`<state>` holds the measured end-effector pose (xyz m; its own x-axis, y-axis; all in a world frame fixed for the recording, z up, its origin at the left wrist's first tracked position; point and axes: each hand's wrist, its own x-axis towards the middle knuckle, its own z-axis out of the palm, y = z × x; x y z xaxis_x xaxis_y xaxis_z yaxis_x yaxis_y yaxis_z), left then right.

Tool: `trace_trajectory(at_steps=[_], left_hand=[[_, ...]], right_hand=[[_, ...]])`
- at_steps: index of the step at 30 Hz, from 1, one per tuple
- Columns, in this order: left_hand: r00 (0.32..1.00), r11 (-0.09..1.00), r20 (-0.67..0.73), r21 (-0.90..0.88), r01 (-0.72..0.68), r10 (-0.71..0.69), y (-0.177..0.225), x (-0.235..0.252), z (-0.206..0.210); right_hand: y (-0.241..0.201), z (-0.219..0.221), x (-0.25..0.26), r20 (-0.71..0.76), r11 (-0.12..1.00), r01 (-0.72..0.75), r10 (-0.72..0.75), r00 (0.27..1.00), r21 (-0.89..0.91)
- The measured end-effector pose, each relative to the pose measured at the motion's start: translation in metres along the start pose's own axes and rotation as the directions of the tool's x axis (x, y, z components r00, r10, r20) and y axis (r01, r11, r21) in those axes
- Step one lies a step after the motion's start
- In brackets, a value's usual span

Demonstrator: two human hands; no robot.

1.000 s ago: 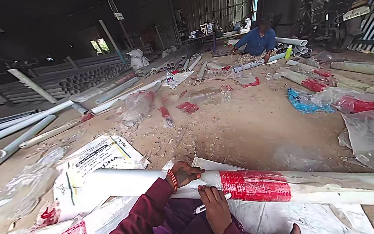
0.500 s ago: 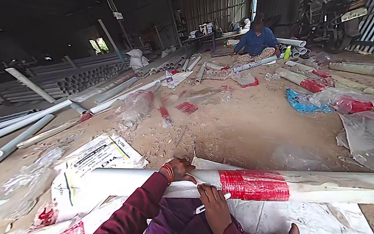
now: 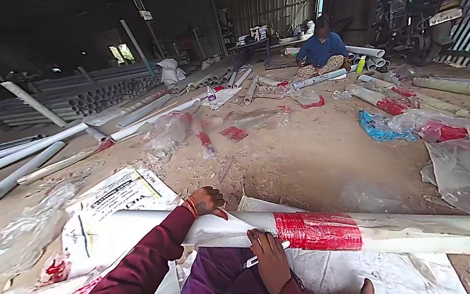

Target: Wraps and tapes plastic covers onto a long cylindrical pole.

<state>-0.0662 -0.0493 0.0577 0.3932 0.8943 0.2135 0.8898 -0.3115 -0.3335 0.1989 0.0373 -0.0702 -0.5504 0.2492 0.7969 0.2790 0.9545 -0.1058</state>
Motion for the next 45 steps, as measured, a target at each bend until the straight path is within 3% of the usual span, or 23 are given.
trace_trajectory(at_steps=[7,9,10,11,12,13,14,16,18,21,23,26,29,32,34,37,40,45], left_hand=[[0.978,0.982,0.105,-0.041,0.184,-0.179,-0.007,-0.028,-0.008],[0.925,0.938,0.202,-0.066,0.34,-0.321,-0.007,-0.036,-0.019],[0.852,0.884,0.289,-0.04,0.466,-0.437,-0.007,-0.038,-0.026],[0.707,0.78,0.403,0.028,0.625,-0.581,-0.007,-0.038,-0.036],[0.489,0.626,0.509,0.134,0.768,-0.709,-0.01,-0.036,-0.046],[0.341,0.493,0.509,0.198,0.847,-0.79,-0.014,-0.039,-0.052],[0.296,0.405,0.433,0.183,0.896,-0.851,-0.013,-0.045,-0.058],[0.426,0.429,0.122,-0.008,0.903,-0.896,0.007,-0.051,-0.066],[0.582,0.602,-0.162,-0.145,0.785,-0.797,0.047,-0.042,-0.058],[0.764,0.809,-0.275,-0.112,0.577,-0.583,0.123,-0.013,-0.024],[0.819,0.845,-0.261,0.019,0.534,-0.511,0.155,0.004,0.0],[0.78,0.792,-0.194,0.03,0.61,-0.594,0.174,0.023,0.018],[0.748,0.786,-0.306,0.002,0.619,-0.588,0.172,0.027,0.03],[0.766,0.828,-0.399,0.029,0.56,-0.505,0.169,0.02,0.046],[0.769,0.848,-0.433,0.021,0.53,-0.47,0.166,0.015,0.054],[0.755,0.842,-0.435,-0.015,0.539,-0.49,0.165,0.017,0.055],[0.725,0.814,-0.45,-0.005,0.582,-0.521,0.167,0.023,0.057],[0.672,0.75,-0.476,0.038,0.66,-0.568,0.18,0.037,0.058]], right_hand=[[0.0,0.0,0.0,0.002,1.0,-0.003,0.003,1.0,0.002],[0.0,-0.001,0.0,0.004,1.0,0.001,-0.001,1.0,-0.001],[0.0,-0.001,0.0,0.007,1.0,0.002,-0.002,1.0,-0.003],[0.0,-0.001,0.0,0.007,1.0,0.004,-0.004,1.0,-0.005],[0.0,-0.001,0.0,0.006,1.0,0.006,-0.006,1.0,-0.006],[0.0,-0.001,-0.001,0.004,1.0,0.007,-0.007,1.0,-0.009],[0.0,-0.001,-0.001,0.003,1.0,0.008,-0.008,1.0,-0.01],[0.0,-0.001,-0.001,-0.003,1.0,0.005,-0.005,1.0,-0.006],[0.0,0.0,-0.002,-0.004,1.0,-0.007,0.007,1.0,0.023],[-0.002,0.002,-0.004,-0.007,1.0,-0.021,0.021,1.0,0.023],[-0.002,0.001,-0.003,-0.008,1.0,-0.019,0.019,1.0,-0.008],[-0.003,-0.004,-0.003,0.028,1.0,-0.02,0.02,0.999,0.006],[-0.001,-0.008,-0.003,0.03,0.965,-0.093,0.089,0.996,0.244],[0.009,-0.016,0.005,0.003,0.724,-0.249,0.323,0.946,0.643],[0.017,-0.026,0.015,0.03,0.563,-0.382,0.535,0.844,0.733],[0.039,-0.041,0.024,0.111,0.425,-0.596,0.745,0.658,0.682],[0.058,-0.05,0.024,0.242,0.307,-0.754,0.819,0.52,0.58],[0.064,-0.049,0.021,0.356,0.313,-0.821,0.785,0.507,0.478]])
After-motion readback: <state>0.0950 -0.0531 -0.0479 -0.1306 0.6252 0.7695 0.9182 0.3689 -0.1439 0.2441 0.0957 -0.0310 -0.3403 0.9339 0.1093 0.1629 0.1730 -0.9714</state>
